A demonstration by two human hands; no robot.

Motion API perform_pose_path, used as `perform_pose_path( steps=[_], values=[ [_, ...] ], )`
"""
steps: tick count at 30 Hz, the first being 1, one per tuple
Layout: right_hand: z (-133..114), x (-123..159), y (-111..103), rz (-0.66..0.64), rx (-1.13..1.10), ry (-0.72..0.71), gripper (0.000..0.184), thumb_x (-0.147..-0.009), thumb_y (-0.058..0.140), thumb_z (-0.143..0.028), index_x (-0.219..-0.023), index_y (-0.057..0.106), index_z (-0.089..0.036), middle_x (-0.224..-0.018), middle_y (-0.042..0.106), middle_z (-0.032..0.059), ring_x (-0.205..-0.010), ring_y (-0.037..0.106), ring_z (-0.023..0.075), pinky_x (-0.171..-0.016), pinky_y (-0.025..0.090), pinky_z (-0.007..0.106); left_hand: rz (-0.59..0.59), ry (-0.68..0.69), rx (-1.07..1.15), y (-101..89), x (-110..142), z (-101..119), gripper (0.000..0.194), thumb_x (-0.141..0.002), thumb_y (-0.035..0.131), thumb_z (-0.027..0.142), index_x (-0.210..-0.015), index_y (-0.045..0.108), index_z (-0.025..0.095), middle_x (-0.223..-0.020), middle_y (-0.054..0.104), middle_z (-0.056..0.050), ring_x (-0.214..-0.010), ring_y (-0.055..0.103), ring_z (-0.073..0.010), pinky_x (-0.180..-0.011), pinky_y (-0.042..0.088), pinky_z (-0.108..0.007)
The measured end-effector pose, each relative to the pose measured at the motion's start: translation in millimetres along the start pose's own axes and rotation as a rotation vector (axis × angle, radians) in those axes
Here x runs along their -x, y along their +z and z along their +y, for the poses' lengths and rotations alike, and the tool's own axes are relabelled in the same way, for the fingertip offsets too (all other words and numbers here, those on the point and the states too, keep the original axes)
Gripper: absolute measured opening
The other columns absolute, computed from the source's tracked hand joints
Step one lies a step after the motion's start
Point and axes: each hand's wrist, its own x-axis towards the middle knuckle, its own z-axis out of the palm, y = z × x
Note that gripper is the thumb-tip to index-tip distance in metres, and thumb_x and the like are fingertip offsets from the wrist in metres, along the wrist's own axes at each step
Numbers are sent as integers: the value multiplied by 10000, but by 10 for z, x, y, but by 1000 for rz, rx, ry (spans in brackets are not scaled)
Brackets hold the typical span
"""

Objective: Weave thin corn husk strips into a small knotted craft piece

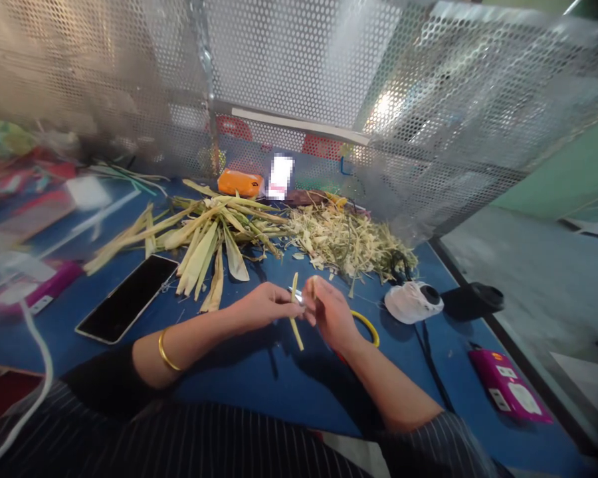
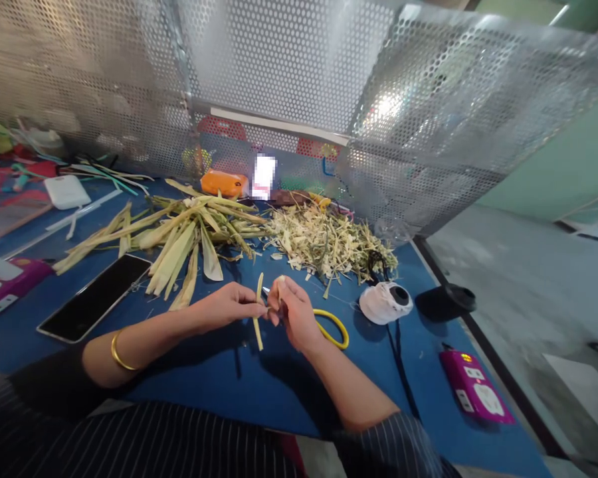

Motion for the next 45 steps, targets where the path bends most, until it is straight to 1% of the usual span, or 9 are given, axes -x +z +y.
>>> perform_pose_path(
  steps=[3,6,9,12,16,21,28,36,45],
  values=[
    [-34,9,-26,6,302,-43,220,-800,670,-416,-914,662,-228,-513,473,-80,-439,468,92,-454,377,222,102,-40,-212,15,-6,-25,434,-853,525,490,-699,699,123,-553,447,30,-552,354,-96,-530,254,-231],
    [-79,25,-13,-12,557,-135,153,-730,736,-327,-824,717,-208,-706,640,-10,-645,573,131,-630,453,260,163,-77,-389,27,-15,-66,503,-840,502,546,-562,574,133,-527,307,44,-528,269,-87,-496,184,-247],
    [-82,42,4,7,599,-223,107,-740,715,-271,-665,688,-199,-788,664,12,-777,589,151,-732,439,270,175,-79,-453,46,-12,-90,528,-823,510,555,-492,441,150,-523,269,46,-522,271,-80,-491,182,-248],
    [-29,61,0,63,565,-222,176,-772,685,-254,-612,640,-196,-699,602,-16,-694,535,119,-677,400,251,168,-47,-454,76,0,-88,511,-817,527,508,-477,379,156,-519,246,51,-510,264,-73,-485,175,-248],
    [52,94,-5,140,509,-207,208,-777,677,-244,-601,583,-186,-653,506,-41,-638,445,96,-621,345,238,121,7,-488,123,4,-72,407,-805,541,392,-487,477,146,-496,318,51,-499,321,-74,-485,198,-244],
    [99,136,34,182,450,-163,196,-765,667,-226,-600,571,-182,-645,497,-39,-620,426,98,-598,326,241,39,-37,-499,167,1,-60,304,-776,558,343,-573,653,137,-474,408,43,-483,382,-84,-477,225,-238],
    [72,132,21,139,475,-161,189,-786,668,-261,-625,593,-196,-659,512,-33,-652,450,113,-632,353,246,-42,-73,-306,146,30,-62,353,-795,573,423,-762,764,127,-493,438,36,-502,370,-95,-482,240,-239],
    [-80,81,-23,84,784,-299,176,-887,569,-352,-911,700,-237,-896,683,20,-870,605,179,-813,439,302,297,-32,-29,98,32,1,426,-846,530,479,-565,456,168,-523,350,55,-515,301,-83,-501,218,-245],
    [-87,113,-106,6,1062,-466,108,-888,601,-304,-856,676,-234,-807,677,13,-786,602,162,-746,442,305,307,-110,-8,35,20,25,455,-804,581,517,-531,475,169,-508,342,51,-518,294,-89,-501,193,-262]
  ],
)
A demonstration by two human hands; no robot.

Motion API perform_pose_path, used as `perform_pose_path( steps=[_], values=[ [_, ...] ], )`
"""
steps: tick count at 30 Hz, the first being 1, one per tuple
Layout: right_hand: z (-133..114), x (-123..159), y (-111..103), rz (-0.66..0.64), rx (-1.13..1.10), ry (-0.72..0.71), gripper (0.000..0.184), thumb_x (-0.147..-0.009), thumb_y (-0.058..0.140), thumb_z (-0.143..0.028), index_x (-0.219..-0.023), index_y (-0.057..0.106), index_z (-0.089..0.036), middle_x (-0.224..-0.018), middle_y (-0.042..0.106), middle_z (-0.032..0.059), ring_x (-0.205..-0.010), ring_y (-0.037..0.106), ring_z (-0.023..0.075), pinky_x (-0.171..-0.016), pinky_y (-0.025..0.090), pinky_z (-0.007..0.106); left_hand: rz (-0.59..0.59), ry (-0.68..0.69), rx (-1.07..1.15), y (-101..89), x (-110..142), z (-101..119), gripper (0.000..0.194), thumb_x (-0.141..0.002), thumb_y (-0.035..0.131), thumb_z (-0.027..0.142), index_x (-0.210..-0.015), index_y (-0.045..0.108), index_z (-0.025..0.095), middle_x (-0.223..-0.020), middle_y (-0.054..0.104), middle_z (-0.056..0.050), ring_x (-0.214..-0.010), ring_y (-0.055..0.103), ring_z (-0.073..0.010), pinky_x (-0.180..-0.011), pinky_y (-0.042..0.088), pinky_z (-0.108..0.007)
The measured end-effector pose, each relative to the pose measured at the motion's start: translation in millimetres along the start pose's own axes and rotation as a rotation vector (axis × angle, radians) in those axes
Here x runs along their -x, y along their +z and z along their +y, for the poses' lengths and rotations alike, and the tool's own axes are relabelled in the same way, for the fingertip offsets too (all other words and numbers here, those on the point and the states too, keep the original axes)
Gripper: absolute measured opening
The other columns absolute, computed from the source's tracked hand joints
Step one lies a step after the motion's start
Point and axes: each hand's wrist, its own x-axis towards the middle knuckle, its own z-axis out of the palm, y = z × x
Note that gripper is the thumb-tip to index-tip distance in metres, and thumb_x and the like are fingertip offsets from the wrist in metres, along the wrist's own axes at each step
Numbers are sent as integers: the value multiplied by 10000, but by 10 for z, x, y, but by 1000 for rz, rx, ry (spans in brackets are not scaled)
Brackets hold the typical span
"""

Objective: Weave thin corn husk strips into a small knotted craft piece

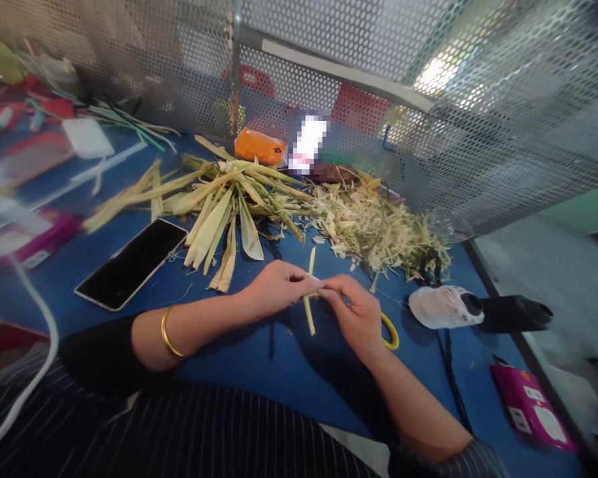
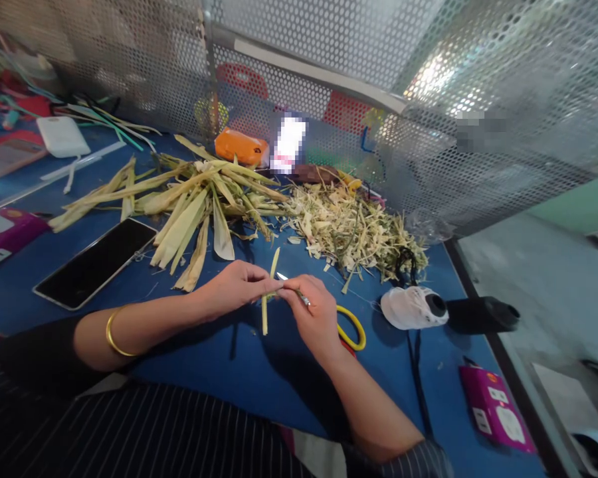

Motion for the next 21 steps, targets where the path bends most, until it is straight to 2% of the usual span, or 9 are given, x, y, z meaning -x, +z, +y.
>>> perform_pose_path(
  steps=[4,8,13,17,21],
  values=[
    [22,-4,-34,12,135,-168,53,-872,622,-251,-850,666,-233,-792,676,13,-778,601,162,-772,444,327,15,-9,-58,-34,-17,32,451,-788,603,512,-525,478,167,-520,299,54,-533,260,-88,-502,177,-264],
    [28,-8,-45,47,221,-282,78,-872,604,-192,-814,642,-228,-733,651,-2,-738,585,154,-800,440,345,-65,1,-93,-63,-23,40,400,-743,654,474,-537,502,166,-520,284,61,-524,236,-82,-485,161,-258],
    [12,17,-64,52,229,-235,93,-871,601,-202,-785,630,-226,-716,634,-2,-732,573,160,-830,443,362,-120,1,-74,-94,-14,53,287,-748,639,389,-587,595,156,-515,324,60,-518,267,-81,-482,184,-249],
    [9,19,-63,85,210,-199,110,-874,598,-210,-772,637,-225,-717,643,3,-755,570,168,-858,441,372,-178,-50,-16,-114,-13,101,253,-744,656,364,-609,620,154,-487,356,68,-477,278,-68,-473,191,-244],
    [42,-20,-58,110,195,-152,134,-904,555,-222,-834,668,-237,-779,686,7,-784,608,165,-919,436,386,-189,-99,144,-118,-22,127,267,-784,648,366,-633,636,146,-499,525,20,-471,435,-79,-506,334,-232]
  ],
)
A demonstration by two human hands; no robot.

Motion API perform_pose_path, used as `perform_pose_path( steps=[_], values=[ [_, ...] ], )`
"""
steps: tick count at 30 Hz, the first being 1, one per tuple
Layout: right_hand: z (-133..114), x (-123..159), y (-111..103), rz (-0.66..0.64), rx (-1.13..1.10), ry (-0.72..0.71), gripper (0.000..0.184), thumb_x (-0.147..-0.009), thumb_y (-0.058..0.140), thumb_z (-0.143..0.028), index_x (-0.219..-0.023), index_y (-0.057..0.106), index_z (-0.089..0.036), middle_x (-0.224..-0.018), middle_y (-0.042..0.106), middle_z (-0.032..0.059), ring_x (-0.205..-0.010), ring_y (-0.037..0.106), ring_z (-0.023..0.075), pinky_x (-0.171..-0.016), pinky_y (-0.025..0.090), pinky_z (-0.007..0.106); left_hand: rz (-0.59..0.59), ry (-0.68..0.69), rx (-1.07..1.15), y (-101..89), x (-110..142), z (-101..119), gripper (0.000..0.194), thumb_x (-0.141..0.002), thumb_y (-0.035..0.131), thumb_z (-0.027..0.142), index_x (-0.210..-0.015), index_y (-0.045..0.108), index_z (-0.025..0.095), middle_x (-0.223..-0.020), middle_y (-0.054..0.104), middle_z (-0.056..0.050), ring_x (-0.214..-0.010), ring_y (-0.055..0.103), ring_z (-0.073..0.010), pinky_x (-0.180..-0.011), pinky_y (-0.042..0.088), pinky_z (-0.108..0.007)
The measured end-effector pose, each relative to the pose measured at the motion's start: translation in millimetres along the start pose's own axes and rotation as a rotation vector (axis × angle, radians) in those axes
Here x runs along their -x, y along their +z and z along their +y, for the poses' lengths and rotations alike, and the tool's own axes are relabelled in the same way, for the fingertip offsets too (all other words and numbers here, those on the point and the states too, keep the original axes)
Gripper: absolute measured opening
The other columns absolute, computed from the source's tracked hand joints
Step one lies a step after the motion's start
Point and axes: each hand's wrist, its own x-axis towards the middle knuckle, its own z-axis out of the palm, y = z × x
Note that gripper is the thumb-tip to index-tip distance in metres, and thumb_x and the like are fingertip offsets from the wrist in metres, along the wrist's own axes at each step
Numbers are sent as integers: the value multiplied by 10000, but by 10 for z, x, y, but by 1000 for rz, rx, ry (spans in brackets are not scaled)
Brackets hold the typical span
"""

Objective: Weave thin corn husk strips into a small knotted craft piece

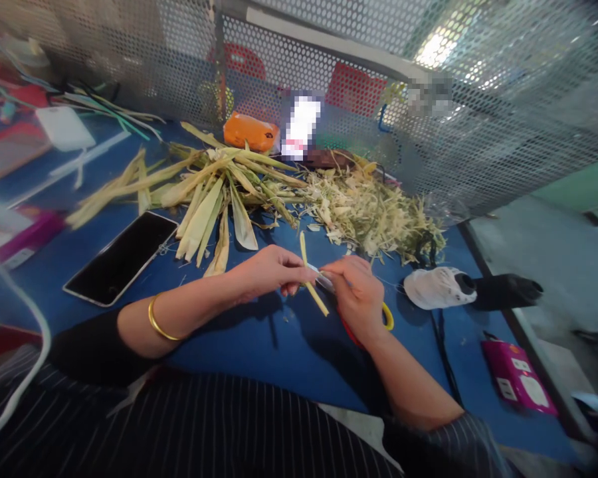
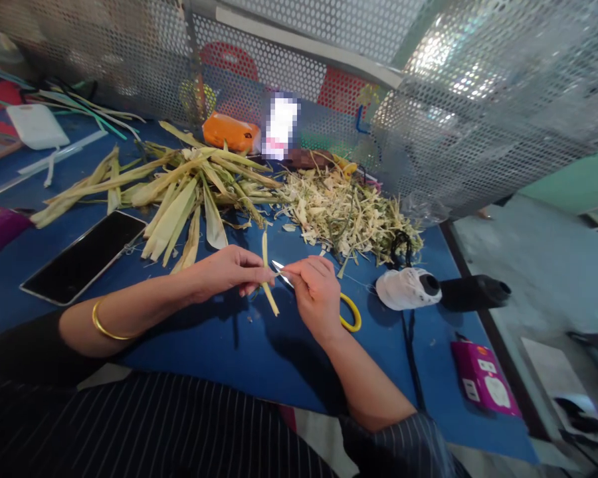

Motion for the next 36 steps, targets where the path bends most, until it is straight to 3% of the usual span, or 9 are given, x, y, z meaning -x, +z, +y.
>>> perform_pose_path(
  steps=[4,7,10,12,14,19,22,31,36],
  values=[
    [7,19,-35,199,87,27,258,-912,514,-240,-1137,642,-242,-1136,666,84,-1117,582,229,-997,424,433,91,-45,170,-6,-36,-36,308,-835,615,410,-747,675,121,-667,694,-72,-576,612,-121,-592,460,-245],
    [-62,93,-63,390,116,-58,231,-888,526,-218,-1082,651,-231,-1085,664,105,-1077,599,247,-940,458,430,171,-46,349,7,-77,-69,238,-826,652,346,-833,684,110,-735,726,-100,-699,682,-161,-666,513,-270],
    [-156,159,-4,169,66,-84,110,-870,569,-225,-891,675,-244,-842,694,59,-846,643,213,-806,476,374,236,-18,488,54,-105,-83,163,-805,673,198,-942,667,109,-763,738,-87,-755,699,-164,-693,530,-272],
    [-199,174,91,-66,-39,76,111,-881,578,-283,-878,680,-241,-839,713,47,-803,645,199,-757,469,347,267,35,524,99,-112,-91,208,-797,668,127,-1002,641,103,-769,741,-74,-750,702,-151,-725,534,-268],
    [-213,171,196,-180,-217,271,160,-885,576,-345,-849,686,-234,-840,719,40,-788,644,191,-740,471,327,271,66,542,149,-109,-105,231,-797,661,100,-1025,618,97,-768,741,-69,-736,705,-146,-742,537,-270],
    [-194,166,309,-219,-520,493,263,-875,574,-400,-706,663,-219,-654,654,10,-649,598,163,-678,465,300,241,22,527,241,-96,-156,286,-771,678,96,-1045,595,89,-757,740,-83,-623,681,-154,-590,530,-265],
    [-209,175,268,-252,-458,433,296,-909,523,-374,-684,630,-214,-612,603,0,-626,561,148,-655,430,285,265,44,520,260,-101,-187,300,-734,708,110,-1017,610,90,-762,745,-83,-563,657,-151,-542,519,-276],
    [-318,198,156,-285,-323,197,294,-923,489,-274,-643,540,-197,-587,494,-20,-584,473,115,-593,358,253,366,118,465,302,-75,-224,345,-631,814,209,-913,676,65,-724,743,-94,-750,694,-176,-796,517,-307],
    [-333,218,193,-290,-344,219,292,-920,497,-287,-651,549,-187,-587,510,-17,-585,476,112,-598,360,255,340,71,461,262,-90,-232,380,-639,813,220,-964,686,72,-742,741,-99,-711,683,-176,-711,527,-302]
  ],
)
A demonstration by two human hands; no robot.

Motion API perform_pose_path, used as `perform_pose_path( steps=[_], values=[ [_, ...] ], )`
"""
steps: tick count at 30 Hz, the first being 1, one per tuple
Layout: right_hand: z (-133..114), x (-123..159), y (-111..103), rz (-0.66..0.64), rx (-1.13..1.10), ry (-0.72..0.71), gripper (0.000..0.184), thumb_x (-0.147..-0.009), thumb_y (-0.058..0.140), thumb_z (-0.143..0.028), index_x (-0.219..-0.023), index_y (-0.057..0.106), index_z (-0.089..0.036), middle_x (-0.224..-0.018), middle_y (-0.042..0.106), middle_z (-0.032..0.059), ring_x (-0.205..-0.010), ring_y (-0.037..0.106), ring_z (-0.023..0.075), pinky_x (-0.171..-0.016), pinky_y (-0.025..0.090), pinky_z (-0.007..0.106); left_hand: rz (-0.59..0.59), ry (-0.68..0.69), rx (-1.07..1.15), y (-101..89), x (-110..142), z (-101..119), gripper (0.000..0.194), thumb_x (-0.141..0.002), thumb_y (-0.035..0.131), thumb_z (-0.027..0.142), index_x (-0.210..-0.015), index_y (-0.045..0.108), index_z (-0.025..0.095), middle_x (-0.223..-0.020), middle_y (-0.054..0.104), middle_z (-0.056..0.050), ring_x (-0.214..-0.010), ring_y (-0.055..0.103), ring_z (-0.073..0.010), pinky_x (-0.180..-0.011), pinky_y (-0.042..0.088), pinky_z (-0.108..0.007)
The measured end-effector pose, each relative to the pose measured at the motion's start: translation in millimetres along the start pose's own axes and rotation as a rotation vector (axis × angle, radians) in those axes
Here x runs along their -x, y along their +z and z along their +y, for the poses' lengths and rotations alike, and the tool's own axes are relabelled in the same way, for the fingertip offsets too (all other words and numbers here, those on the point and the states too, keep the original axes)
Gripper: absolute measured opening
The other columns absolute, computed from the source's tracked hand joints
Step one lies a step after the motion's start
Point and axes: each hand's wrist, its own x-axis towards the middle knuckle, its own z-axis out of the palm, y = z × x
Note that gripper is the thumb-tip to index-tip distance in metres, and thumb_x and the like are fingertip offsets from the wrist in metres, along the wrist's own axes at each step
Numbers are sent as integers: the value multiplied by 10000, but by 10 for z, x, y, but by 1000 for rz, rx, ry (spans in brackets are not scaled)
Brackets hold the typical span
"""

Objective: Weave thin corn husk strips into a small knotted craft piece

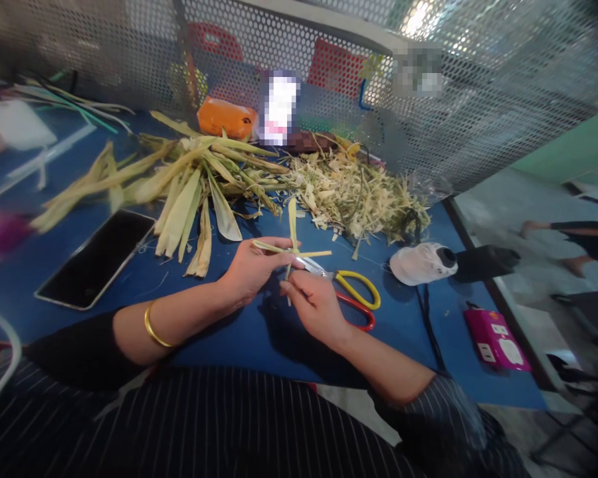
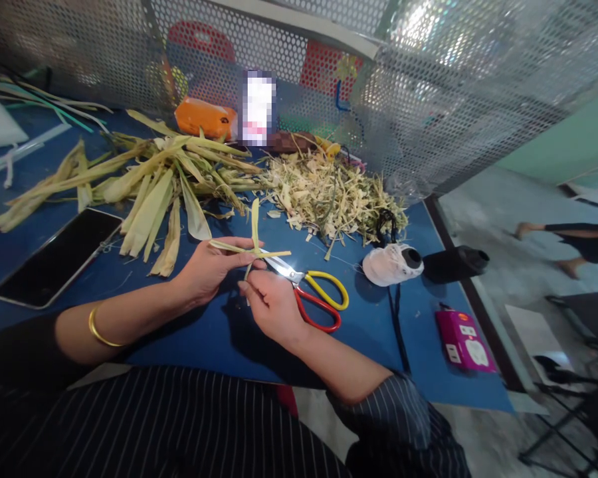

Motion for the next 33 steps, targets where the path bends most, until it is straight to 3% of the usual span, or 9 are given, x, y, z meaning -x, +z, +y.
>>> perform_pose_path(
  steps=[3,7,10,13,16,21,24,26,33],
  values=[
    [27,-31,3,44,-114,147,304,-922,498,-339,-668,574,-190,-593,543,-18,-591,502,114,-609,385,255,-5,-30,5,-36,-49,46,389,-680,783,200,-1030,666,78,-753,741,-91,-708,687,-158,-746,530,-299],
    [108,-121,-32,317,-447,298,211,-861,590,-390,-779,589,-196,-663,576,-35,-596,533,99,-619,437,242,16,-20,-18,-53,-79,110,380,-677,777,183,-1027,667,83,-816,744,-96,-799,706,-175,-856,515,-332],
    [176,-186,-71,463,-662,370,205,-791,676,-376,-871,609,-200,-684,599,-45,-564,536,84,-583,444,226,-72,-72,-41,-41,-63,120,379,-653,731,73,-1026,670,95,-813,749,-85,-802,713,-178,-884,502,-342],
    [216,-220,-120,503,-738,398,192,-755,716,-347,-785,613,-188,-629,601,-45,-535,534,76,-550,430,210,-208,-150,-25,-59,-62,127,521,-602,614,-71,-1091,651,106,-844,758,-88,-841,721,-191,-870,508,-332],
    [221,-227,-180,508,-705,372,178,-765,714,-336,-749,611,-191,-594,603,-49,-510,533,73,-540,426,208,-307,-216,-32,-137,-115,183,564,-610,596,-70,-1140,647,117,-927,755,-125,-856,724,-213,-805,535,-321],
    [174,-210,-264,392,-528,261,140,-818,666,-314,-752,623,-199,-601,603,-51,-515,547,75,-558,431,219,-411,-365,-8,-244,-181,300,327,-766,607,206,-1062,683,90,-958,737,-198,-803,728,-265,-662,560,-336],
    [143,-205,-272,283,-441,240,127,-818,663,-300,-754,626,-197,-587,590,-53,-515,540,76,-549,422,218,-408,-271,-237,-210,-130,269,408,-785,672,372,-1098,689,110,-973,739,-174,-771,718,-215,-579,509,-247],
    [135,-209,-260,276,-473,250,90,-804,675,-285,-810,633,-205,-595,595,-59,-521,544,78,-555,432,220,-339,-174,-372,-171,-88,214,431,-748,731,378,-1100,698,130,-939,745,-140,-665,688,-155,-501,439,-202],
    [144,-217,-244,282,-501,289,117,-788,679,-298,-743,645,-195,-643,614,-36,-579,557,93,-589,452,236,-263,-119,-418,-111,-48,111,385,-767,717,400,-1057,716,147,-903,747,-104,-558,647,-104,-454,392,-193]
  ],
)
